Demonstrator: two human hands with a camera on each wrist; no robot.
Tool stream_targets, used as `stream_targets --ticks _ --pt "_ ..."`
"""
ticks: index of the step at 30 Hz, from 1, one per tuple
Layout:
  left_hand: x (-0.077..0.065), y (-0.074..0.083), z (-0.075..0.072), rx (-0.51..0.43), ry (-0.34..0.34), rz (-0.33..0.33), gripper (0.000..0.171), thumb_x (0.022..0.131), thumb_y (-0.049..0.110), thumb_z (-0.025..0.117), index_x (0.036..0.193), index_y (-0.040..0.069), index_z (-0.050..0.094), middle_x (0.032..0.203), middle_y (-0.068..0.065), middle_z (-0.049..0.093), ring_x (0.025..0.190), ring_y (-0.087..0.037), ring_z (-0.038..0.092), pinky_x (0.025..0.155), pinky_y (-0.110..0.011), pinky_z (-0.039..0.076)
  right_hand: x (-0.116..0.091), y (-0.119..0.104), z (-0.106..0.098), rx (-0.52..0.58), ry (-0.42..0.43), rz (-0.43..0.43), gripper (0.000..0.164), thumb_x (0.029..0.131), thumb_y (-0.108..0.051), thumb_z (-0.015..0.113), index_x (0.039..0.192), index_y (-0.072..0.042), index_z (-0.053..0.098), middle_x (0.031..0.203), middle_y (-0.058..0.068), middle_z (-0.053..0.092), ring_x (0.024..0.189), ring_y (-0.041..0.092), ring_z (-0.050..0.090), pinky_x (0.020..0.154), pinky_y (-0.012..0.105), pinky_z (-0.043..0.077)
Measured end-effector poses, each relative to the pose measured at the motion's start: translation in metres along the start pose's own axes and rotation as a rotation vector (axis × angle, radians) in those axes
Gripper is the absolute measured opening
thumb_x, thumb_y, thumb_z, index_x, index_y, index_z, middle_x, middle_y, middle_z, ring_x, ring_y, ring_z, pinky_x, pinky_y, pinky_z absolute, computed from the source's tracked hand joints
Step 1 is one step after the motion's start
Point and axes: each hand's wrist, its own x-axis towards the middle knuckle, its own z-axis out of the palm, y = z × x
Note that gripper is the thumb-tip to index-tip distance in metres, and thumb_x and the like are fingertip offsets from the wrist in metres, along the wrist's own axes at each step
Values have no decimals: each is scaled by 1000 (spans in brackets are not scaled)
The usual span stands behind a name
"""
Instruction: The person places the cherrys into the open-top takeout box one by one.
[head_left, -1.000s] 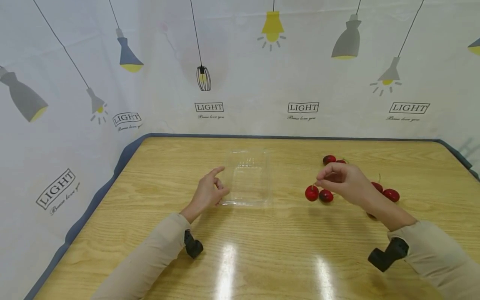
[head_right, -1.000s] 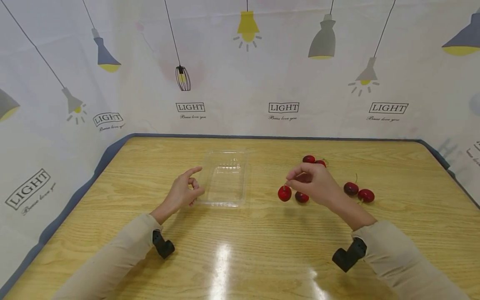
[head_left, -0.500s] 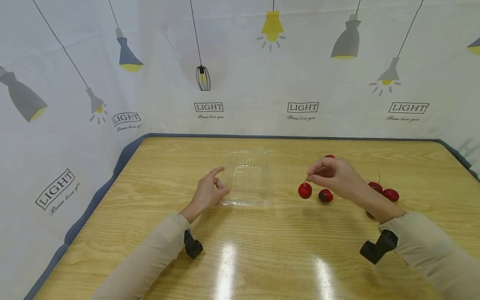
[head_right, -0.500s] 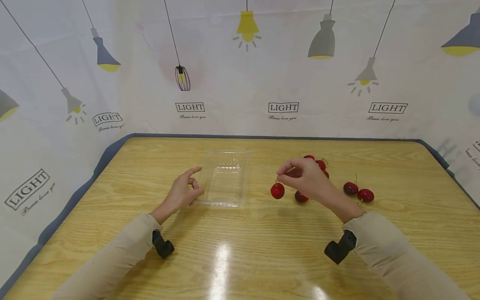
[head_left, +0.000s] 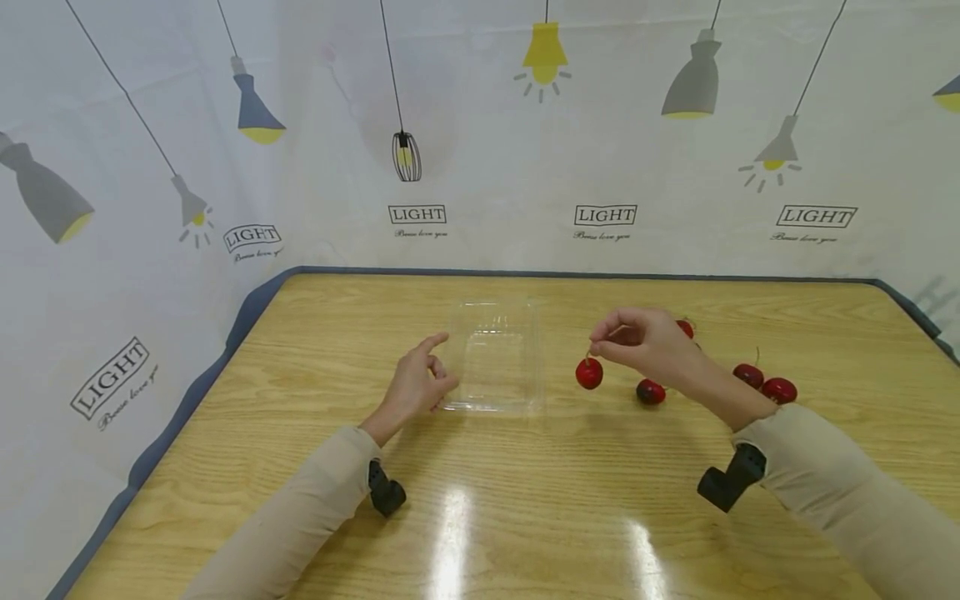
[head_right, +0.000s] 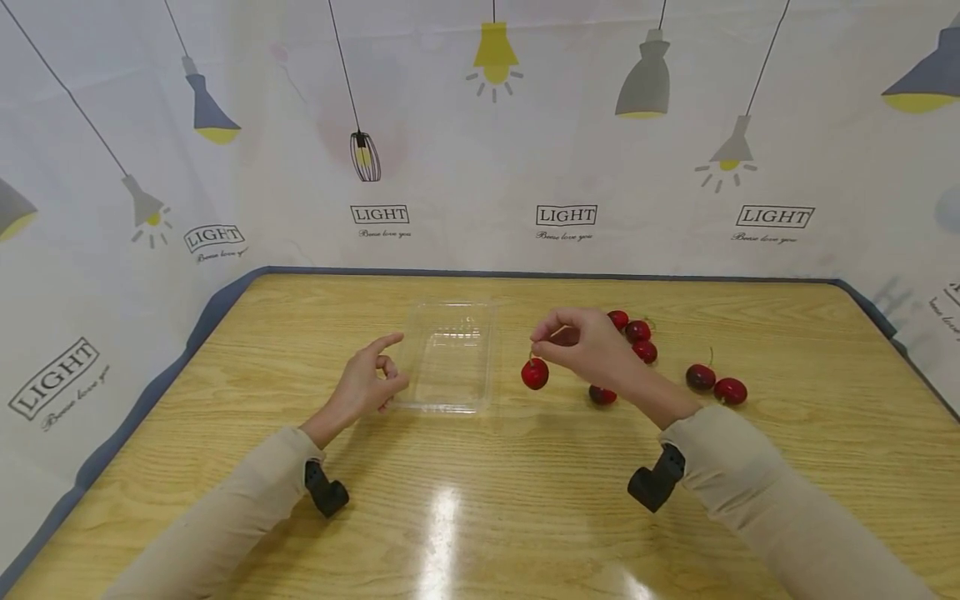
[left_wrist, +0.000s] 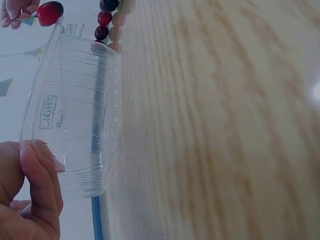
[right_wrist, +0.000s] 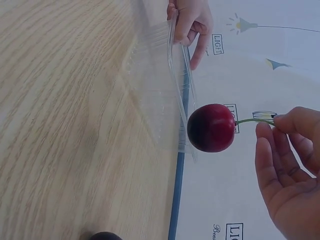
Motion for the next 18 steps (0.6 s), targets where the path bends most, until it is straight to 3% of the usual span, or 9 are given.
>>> stream_targets --ticks 18 --pt "1 -1 0 8 6 12 64 75 -2 57 134 0 33 63 -6 49 36 -13 44 36 -26 39 22 -9 1 -24 -6 -1 13 83 -9 60 90 2 59 87 11 60 78 11 60 72 22 47"
